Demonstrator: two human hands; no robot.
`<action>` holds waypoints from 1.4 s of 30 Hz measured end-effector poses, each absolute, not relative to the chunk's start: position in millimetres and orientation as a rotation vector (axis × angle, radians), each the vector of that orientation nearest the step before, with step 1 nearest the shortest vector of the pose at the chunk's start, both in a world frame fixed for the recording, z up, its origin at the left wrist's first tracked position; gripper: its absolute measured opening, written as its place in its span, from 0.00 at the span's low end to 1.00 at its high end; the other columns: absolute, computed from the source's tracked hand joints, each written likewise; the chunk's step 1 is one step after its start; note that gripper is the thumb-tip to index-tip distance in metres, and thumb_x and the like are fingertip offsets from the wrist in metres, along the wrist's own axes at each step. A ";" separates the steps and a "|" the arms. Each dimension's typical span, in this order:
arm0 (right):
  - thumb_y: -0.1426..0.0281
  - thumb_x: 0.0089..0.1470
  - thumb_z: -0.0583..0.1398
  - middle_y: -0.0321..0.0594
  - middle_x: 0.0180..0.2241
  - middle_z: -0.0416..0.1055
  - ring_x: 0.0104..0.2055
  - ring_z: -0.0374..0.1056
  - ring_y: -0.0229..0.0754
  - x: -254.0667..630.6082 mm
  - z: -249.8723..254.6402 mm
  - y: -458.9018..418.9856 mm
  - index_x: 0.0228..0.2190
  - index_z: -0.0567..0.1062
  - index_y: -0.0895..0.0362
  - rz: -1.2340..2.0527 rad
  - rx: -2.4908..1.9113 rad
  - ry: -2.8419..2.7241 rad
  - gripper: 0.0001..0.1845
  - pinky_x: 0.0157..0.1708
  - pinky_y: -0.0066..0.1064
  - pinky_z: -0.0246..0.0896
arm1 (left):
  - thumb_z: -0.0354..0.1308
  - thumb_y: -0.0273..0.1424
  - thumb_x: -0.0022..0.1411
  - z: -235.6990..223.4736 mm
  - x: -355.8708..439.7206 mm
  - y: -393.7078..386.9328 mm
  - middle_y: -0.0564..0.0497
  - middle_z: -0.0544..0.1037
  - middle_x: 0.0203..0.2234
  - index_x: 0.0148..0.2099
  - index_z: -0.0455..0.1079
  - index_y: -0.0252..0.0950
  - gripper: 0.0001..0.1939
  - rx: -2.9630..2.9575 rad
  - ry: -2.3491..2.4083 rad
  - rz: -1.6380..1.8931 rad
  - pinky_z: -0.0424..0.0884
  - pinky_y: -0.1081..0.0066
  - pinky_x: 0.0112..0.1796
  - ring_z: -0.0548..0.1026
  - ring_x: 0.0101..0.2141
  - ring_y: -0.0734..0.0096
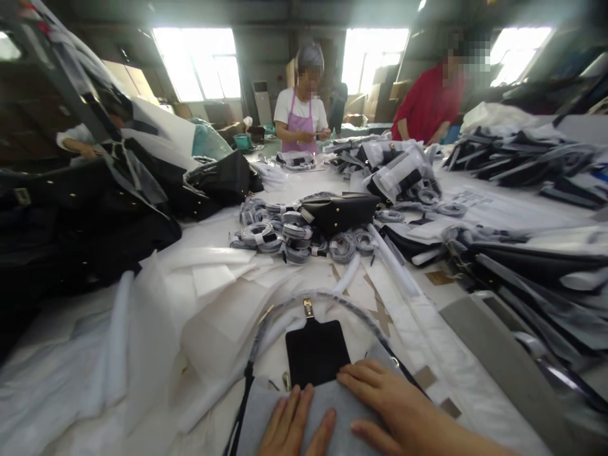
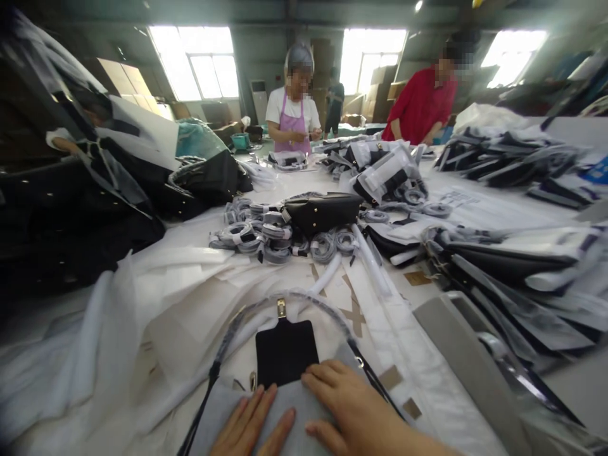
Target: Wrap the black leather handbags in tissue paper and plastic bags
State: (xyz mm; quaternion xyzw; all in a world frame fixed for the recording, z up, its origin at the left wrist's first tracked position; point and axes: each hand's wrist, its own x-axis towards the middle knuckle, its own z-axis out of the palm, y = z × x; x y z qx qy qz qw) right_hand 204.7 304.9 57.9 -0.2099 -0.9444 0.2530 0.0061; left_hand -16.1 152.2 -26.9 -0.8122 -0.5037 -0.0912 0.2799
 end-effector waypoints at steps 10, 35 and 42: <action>0.61 0.59 0.64 0.44 0.38 0.78 0.41 0.74 0.48 104.0 58.8 372.8 0.45 0.76 0.60 0.869 -1.237 -2.684 0.17 0.44 0.42 0.69 | 0.47 0.45 0.70 -17.3 -10.9 151.9 0.47 0.81 0.49 0.69 0.55 0.45 0.28 -2.089 -1.373 -0.333 0.75 0.69 0.45 0.78 0.48 0.63; 0.68 0.69 0.51 0.38 0.32 0.75 0.31 0.65 0.38 207.6 41.9 265.4 0.38 0.76 0.56 0.384 -0.054 -2.738 0.15 0.32 0.29 0.59 | 0.60 0.52 0.58 31.6 5.8 131.8 0.47 0.81 0.49 0.52 0.74 0.37 0.29 -2.208 -1.516 -0.592 0.80 0.54 0.45 0.79 0.48 0.52; 0.70 0.69 0.51 0.42 0.40 0.78 0.36 0.71 0.42 219.9 25.4 260.4 0.53 0.72 0.57 0.381 -0.039 -2.700 0.16 0.39 0.32 0.68 | 0.54 0.39 0.69 25.6 12.6 118.8 0.54 0.84 0.33 0.47 0.75 0.36 0.14 -2.102 -1.394 -0.827 0.75 0.74 0.40 0.81 0.33 0.72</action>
